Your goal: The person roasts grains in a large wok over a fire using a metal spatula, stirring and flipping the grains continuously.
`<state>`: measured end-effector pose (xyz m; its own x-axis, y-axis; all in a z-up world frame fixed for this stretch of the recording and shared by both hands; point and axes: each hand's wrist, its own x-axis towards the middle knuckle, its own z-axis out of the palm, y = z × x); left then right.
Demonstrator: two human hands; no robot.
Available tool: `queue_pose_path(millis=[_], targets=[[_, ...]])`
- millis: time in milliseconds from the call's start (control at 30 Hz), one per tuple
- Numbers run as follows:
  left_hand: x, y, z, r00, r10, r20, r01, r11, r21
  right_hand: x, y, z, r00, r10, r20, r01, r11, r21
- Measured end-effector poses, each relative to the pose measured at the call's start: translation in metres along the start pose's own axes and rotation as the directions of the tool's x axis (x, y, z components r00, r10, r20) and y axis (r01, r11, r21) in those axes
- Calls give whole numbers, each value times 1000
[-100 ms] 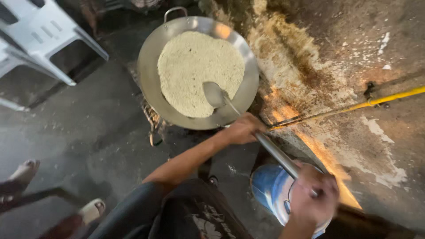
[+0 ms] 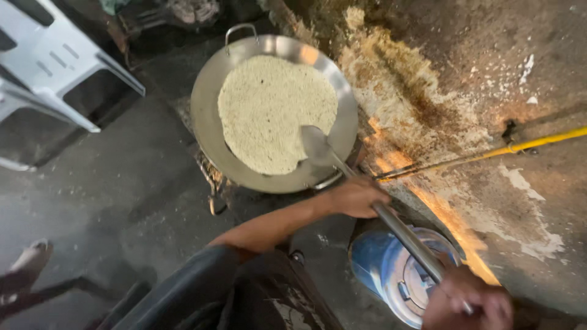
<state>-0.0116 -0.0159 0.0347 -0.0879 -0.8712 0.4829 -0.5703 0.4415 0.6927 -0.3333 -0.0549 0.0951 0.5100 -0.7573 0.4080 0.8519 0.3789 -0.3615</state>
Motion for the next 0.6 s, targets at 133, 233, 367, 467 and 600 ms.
queue_pose_path(millis=[133,233,367,467,600], targets=[[30,-7,-7,969,-67,238,75,997,-23,-9,19,40,991,-130,35,120,741,-661],[43,-51,-9,936,24,351,-9,999,-46,1,48,39,980,22,197,149,570,-808],[36,-152,-8,935,-39,353,35,999,18,25,161,1,774,-621,-126,-117,55,-992],[9,-218,-4,970,-75,229,39,986,160,53,206,-12,824,-411,-389,154,824,-546],[-23,-218,-2,962,-245,118,210,946,248,55,224,8,922,-306,-238,88,763,-640]])
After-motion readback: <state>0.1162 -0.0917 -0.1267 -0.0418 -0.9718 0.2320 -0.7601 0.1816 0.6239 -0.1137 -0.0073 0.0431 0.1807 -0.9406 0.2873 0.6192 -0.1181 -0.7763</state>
